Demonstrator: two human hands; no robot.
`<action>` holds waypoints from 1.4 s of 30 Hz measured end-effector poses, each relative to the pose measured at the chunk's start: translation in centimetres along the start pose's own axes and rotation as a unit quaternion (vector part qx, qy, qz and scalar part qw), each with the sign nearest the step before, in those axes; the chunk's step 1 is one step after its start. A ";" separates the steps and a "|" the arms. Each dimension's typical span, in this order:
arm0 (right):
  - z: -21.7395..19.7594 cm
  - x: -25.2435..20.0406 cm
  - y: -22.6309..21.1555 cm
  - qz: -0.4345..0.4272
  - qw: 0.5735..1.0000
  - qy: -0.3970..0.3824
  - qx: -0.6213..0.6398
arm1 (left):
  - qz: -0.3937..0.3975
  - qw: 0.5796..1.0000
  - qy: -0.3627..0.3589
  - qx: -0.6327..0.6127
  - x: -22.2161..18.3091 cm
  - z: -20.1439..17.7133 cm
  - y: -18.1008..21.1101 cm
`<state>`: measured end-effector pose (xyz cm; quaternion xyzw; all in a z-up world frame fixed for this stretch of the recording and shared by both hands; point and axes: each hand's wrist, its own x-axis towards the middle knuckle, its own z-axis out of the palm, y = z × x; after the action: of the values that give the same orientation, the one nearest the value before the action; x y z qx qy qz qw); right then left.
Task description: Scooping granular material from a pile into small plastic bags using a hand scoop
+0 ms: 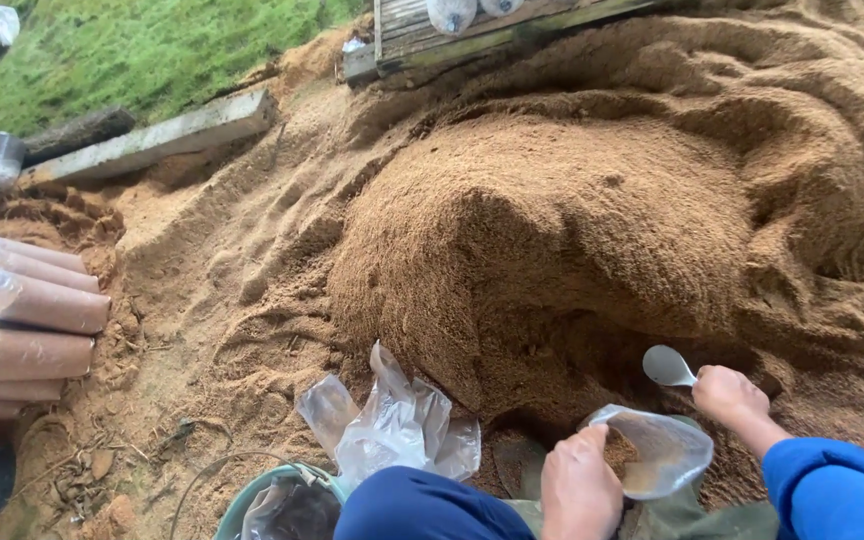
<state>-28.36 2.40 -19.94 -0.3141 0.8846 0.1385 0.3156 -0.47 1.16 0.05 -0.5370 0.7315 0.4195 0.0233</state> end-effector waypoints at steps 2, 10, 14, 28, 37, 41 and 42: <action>1.6 1.9 -1.0 -0.001 1.000 0.005 0.007 | 0.030 0.998 0.048 -0.014 0.6 1.6 -1.2; 5.6 5.4 -8.7 -0.048 0.993 -0.011 0.109 | -0.002 0.998 0.057 -0.025 1.8 2.1 -1.4; 6.9 6.6 -7.2 -0.110 0.970 -0.007 0.215 | -0.021 0.998 0.041 -0.036 1.6 1.3 -1.1; -3.0 -0.1 -5.6 -0.180 0.926 -0.040 0.331 | -0.029 0.998 0.021 -0.053 1.0 -0.6 -0.2; -14.3 -12.4 -2.3 -0.158 0.931 -0.055 0.323 | -0.004 0.992 0.092 -0.088 1.4 0.9 -1.5; -16.9 -17.8 -0.6 -0.159 0.923 -0.057 0.346 | 0.013 0.992 0.101 -0.074 1.1 0.8 -1.3; -17.6 -19.3 -0.4 -0.157 0.921 -0.057 0.351 | 0.006 0.992 0.096 -0.082 1.0 0.5 -1.2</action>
<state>-24.70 3.35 5.92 -0.3096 0.7963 -0.2142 0.4735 -0.11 0.64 -1.40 -0.5704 0.6965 0.4251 -0.0938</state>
